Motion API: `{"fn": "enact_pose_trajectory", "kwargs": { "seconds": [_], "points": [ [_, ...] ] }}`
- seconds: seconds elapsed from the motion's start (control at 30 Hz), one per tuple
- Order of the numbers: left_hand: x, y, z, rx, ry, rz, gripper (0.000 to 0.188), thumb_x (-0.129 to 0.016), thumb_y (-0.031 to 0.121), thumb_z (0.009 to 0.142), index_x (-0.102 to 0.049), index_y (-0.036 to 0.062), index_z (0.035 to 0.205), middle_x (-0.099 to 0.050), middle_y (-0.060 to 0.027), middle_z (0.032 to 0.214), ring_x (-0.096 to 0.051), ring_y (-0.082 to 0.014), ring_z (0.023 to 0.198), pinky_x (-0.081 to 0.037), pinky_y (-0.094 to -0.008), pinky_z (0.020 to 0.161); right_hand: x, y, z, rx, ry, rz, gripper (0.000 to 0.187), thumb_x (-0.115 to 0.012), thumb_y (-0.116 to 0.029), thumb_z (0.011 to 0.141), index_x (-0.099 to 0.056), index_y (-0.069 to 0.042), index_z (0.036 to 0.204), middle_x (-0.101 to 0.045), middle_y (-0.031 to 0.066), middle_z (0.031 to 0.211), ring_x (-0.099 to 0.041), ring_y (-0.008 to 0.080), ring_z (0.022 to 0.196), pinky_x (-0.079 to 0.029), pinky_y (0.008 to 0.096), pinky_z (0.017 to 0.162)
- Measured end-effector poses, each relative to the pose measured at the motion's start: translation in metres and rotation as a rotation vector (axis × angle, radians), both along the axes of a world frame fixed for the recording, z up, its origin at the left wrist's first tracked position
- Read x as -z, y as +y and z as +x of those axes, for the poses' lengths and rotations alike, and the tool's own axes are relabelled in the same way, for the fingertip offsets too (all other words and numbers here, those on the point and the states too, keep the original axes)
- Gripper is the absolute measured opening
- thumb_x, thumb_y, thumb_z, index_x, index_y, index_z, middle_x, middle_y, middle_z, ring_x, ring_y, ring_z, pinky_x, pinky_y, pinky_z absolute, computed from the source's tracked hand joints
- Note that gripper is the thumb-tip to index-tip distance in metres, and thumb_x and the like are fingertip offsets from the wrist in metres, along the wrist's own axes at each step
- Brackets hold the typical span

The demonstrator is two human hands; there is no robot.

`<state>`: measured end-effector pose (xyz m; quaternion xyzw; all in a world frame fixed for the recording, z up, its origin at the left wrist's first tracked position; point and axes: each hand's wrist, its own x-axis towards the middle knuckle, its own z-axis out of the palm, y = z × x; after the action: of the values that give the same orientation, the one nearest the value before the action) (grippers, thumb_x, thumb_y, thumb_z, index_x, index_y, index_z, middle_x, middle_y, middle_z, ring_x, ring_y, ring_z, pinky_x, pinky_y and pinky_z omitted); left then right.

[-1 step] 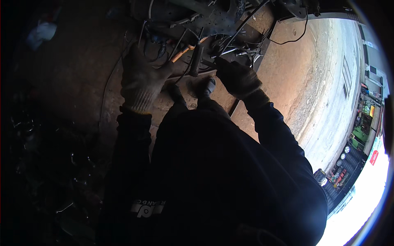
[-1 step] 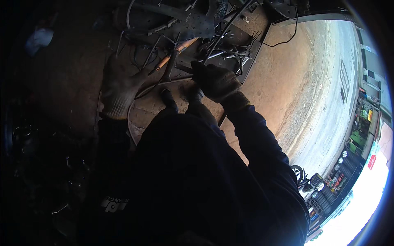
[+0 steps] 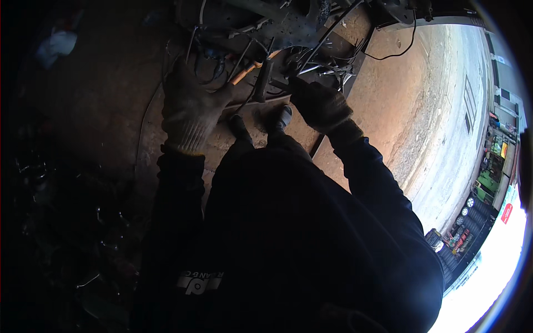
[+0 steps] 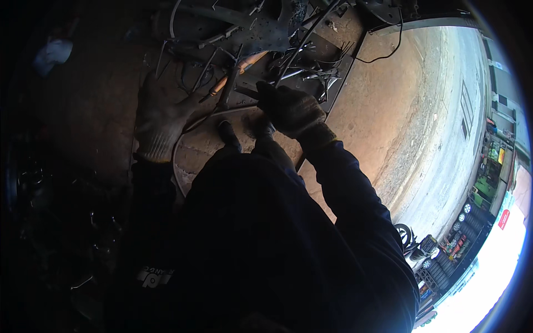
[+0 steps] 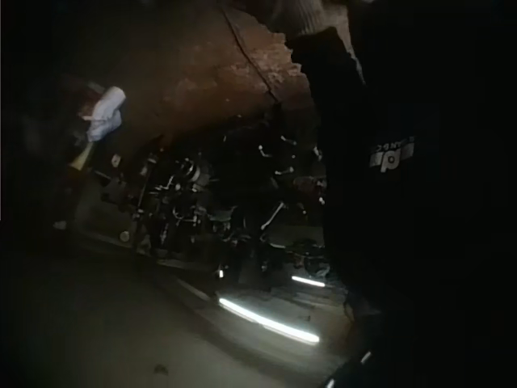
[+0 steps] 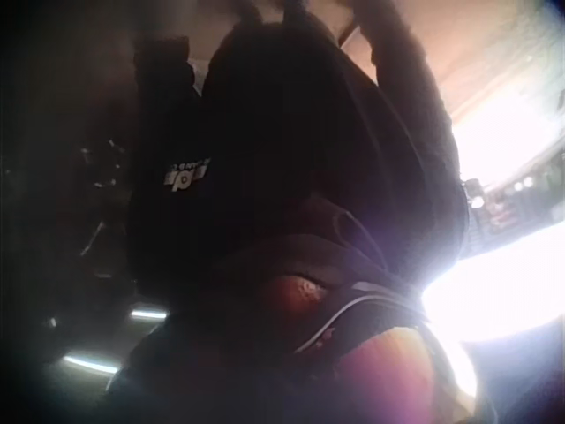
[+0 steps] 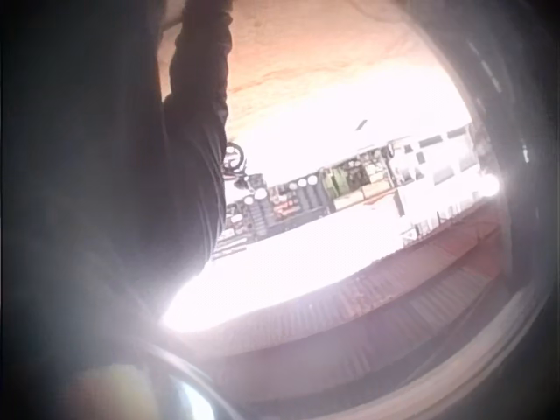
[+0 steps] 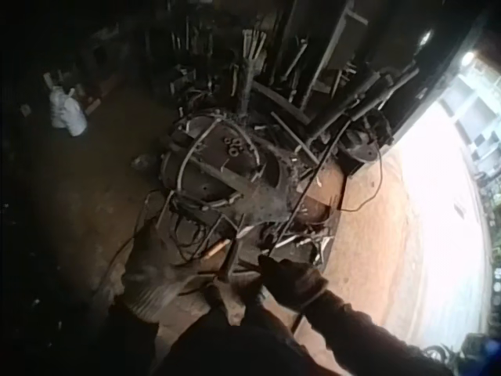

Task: The person welds metal wire pieces together using a welding electrode holder, then strikes the welded joints with a chipping hammer to remove slag.

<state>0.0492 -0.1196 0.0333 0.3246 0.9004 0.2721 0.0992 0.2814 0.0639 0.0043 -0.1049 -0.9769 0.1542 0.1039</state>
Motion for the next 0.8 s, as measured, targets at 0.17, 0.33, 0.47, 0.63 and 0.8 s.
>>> {"fn": "enact_pose_trajectory", "kwargs": {
  "seconds": [0.17,0.33,0.47,0.63,0.8],
  "points": [
    [-0.022,0.008,0.010,0.093,0.182,-0.091,0.105,-0.082,0.061,0.071,-0.039,-0.0047,0.140,-0.054,-0.0283,0.125,-0.064,-0.0390,0.111,-0.060,-0.0501,0.083,-0.004,-0.001,-0.007,-0.053,-0.022,-0.070,0.047,-0.066,-0.011,0.089,-0.058,-0.003,0.134,-0.066,0.0107,0.083,-0.065,0.0276,0.073,-0.054,0.0388,0.062],
    [-0.041,0.014,0.021,0.045,0.227,-0.083,0.109,-0.078,0.070,0.070,-0.040,-0.0053,0.138,-0.055,-0.0298,0.116,-0.067,-0.0417,0.103,-0.063,-0.0493,0.071,0.008,0.016,-0.009,-0.071,-0.012,-0.084,0.047,-0.065,-0.011,0.088,-0.058,-0.003,0.134,-0.066,0.0099,0.083,-0.066,0.0262,0.075,-0.054,0.0378,0.062],
    [-0.040,0.020,0.020,0.056,0.250,-0.105,0.106,-0.081,0.065,0.071,-0.038,-0.0046,0.139,-0.055,-0.0293,0.115,-0.068,-0.0405,0.099,-0.063,-0.0485,0.069,0.006,0.011,-0.010,-0.148,-0.002,-0.046,0.047,-0.064,-0.011,0.090,-0.057,-0.003,0.135,-0.067,0.0105,0.085,-0.067,0.0259,0.077,-0.055,0.0370,0.063],
    [-0.047,0.025,0.023,0.074,0.277,-0.107,0.104,-0.084,0.060,0.071,-0.037,-0.0040,0.139,-0.054,-0.0284,0.115,-0.068,-0.0386,0.097,-0.064,-0.0468,0.067,0.015,0.027,-0.013,-0.114,-0.053,-0.052,0.047,-0.063,-0.013,0.091,-0.057,-0.003,0.136,-0.067,0.0101,0.081,-0.067,0.0262,0.071,-0.054,0.0372,0.059],
    [-0.021,0.027,0.011,0.142,0.360,-0.076,0.108,-0.086,0.059,0.068,-0.036,-0.0035,0.140,-0.055,-0.0264,0.114,-0.068,-0.0351,0.099,-0.064,-0.0429,0.068,0.000,0.014,-0.013,-0.223,-0.072,-0.027,0.046,-0.063,-0.016,0.091,-0.057,-0.004,0.135,-0.068,0.0108,0.082,-0.068,0.0265,0.069,-0.053,0.0380,0.055]
  ]
}}
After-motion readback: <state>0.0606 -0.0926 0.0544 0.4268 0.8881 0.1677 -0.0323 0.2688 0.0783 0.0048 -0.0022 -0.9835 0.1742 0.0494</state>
